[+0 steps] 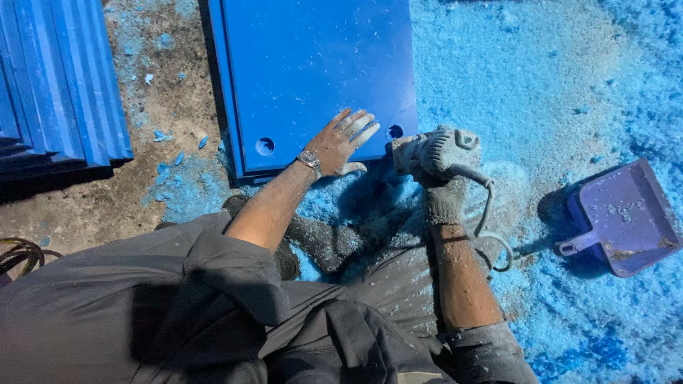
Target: The person uses a handheld electric grinder to smooth the edges and corners of a blue rectangular plastic sheet. They hold the sheet with one hand and guide the tool with the other, creating blue dust. The person briefly lifts and repositions the sheet before continuing to grind the edges.
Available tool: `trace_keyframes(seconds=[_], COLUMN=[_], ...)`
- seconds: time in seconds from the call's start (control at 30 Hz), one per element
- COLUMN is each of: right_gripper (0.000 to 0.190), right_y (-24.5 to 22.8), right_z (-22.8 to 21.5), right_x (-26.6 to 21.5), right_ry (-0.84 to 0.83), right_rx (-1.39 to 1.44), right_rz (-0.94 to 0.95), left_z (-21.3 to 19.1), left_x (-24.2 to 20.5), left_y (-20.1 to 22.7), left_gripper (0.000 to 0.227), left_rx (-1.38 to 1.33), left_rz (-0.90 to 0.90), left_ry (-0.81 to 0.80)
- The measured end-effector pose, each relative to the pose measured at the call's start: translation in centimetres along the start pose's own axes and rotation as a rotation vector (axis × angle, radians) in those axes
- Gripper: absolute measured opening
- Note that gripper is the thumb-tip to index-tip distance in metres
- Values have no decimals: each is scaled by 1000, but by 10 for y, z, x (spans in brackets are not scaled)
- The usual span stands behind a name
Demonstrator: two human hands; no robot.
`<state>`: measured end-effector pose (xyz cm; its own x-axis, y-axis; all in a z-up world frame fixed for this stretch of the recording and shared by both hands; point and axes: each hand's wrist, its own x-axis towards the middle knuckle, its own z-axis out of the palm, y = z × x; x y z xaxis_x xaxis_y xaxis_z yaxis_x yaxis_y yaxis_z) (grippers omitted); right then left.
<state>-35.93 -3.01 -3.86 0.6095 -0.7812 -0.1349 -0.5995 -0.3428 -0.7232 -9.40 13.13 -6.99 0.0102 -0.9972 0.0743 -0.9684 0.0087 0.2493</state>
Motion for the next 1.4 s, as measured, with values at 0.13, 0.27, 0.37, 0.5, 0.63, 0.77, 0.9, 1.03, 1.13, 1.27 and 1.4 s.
trace_keyframes(seconds=[0.13,0.27,0.37,0.5,0.63,0.77,0.9,1.03,1.13,1.27,1.4], right_gripper=[22,36,36,36,36,36,36,36,36,36,36], right_y=[-8,-3,4,11,17,23,29,33,37,39,40], right_z=[1,8,13,15,16,17,17,15,12,11,11], right_x=[-2,-3,1,5,5,8,10,10,9,10,11], right_ry=[-107,-45,-63,-30,-45,-41,-37,-30,-24,-18,-15], right_rx=[-135,146,46,31,-41,-65,-72,-74,-76,-79,-82], right_rz=[85,-76,-153,-163,-179,-178,-178,-173,-167,-165,-164], left_z=[-12,-13,0,19,29,32,29,23,20,19,21], left_x=[0,9,20,25,24,25,26,29,32,34,35], left_y=[7,34,52,64,61,61,67,72,75,76,76], left_gripper=[103,108,96,77,71,70,74,77,81,80,79], left_rx=[-122,-124,-185,34,-161,-167,-167,-205,-210,-216,-204], left_rz=[-29,-112,-127,-126,-130,-144,-178,-193,-207,-209,-210], left_ry=[16,-33,170,223,210,297,307,315,290,296,302])
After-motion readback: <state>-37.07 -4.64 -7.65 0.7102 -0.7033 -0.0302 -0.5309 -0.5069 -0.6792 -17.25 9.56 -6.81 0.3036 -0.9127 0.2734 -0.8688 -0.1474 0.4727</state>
